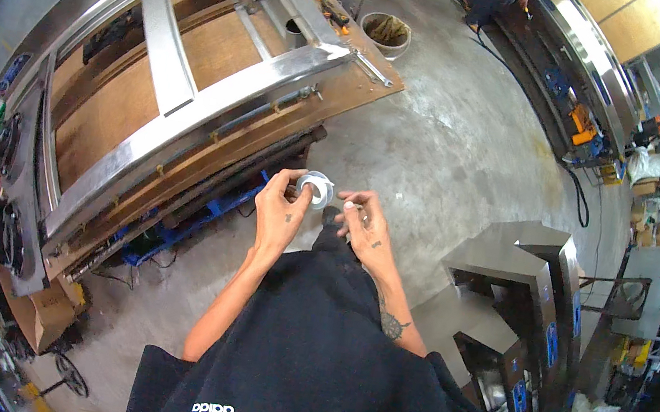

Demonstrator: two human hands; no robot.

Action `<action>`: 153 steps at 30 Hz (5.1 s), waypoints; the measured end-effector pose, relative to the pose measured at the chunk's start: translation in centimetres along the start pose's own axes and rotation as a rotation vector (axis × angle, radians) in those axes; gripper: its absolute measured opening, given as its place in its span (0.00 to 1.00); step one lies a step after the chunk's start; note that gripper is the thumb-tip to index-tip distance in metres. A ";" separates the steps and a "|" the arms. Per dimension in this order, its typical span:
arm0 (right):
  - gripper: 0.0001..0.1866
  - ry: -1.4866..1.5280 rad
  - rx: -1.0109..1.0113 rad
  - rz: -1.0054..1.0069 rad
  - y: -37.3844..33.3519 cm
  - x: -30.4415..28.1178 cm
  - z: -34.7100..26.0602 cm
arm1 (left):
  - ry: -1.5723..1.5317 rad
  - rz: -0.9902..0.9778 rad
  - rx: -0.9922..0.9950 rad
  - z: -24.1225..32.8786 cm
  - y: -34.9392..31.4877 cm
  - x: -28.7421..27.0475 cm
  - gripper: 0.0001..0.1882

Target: The person wraps white tape around multiple brass valves mounted on a metal frame, then moves to a workbench and handles a black metal stove burner grate, placing it on the bench.

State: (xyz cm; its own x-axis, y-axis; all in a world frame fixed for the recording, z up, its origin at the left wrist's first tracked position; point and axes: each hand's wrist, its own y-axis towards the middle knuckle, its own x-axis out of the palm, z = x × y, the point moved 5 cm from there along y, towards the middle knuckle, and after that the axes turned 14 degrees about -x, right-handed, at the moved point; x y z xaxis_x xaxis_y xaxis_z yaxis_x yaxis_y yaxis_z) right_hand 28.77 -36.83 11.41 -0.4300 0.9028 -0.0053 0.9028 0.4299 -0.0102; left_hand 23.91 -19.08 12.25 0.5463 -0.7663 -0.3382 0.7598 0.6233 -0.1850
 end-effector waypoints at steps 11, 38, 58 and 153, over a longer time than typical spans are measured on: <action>0.14 -0.216 -0.116 0.088 15.2 -7.4 6.2 | 0.009 -0.112 -0.224 -0.1 11.4 13.1 0.21; 0.20 -0.886 -0.429 -0.218 53.1 -21.0 23.1 | 0.087 0.516 -0.881 -20.1 -2.6 14.0 0.24; 0.19 -1.043 -0.212 -0.653 25.5 -20.1 33.6 | -0.807 0.835 -1.067 -38.4 -38.5 17.0 0.17; 0.26 -0.732 -0.090 -1.235 -3.6 53.4 30.6 | -0.886 1.125 -0.030 -24.6 -25.0 -74.3 0.17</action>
State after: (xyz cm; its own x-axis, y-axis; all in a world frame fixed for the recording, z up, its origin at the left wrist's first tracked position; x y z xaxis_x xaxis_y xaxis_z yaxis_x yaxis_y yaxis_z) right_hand 2.34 9.54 -19.38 -0.8055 -0.2366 -0.5434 -0.0580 0.9439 -0.3250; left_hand -44.31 26.09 19.26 0.8861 0.2927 0.3593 -0.2185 0.9476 -0.2331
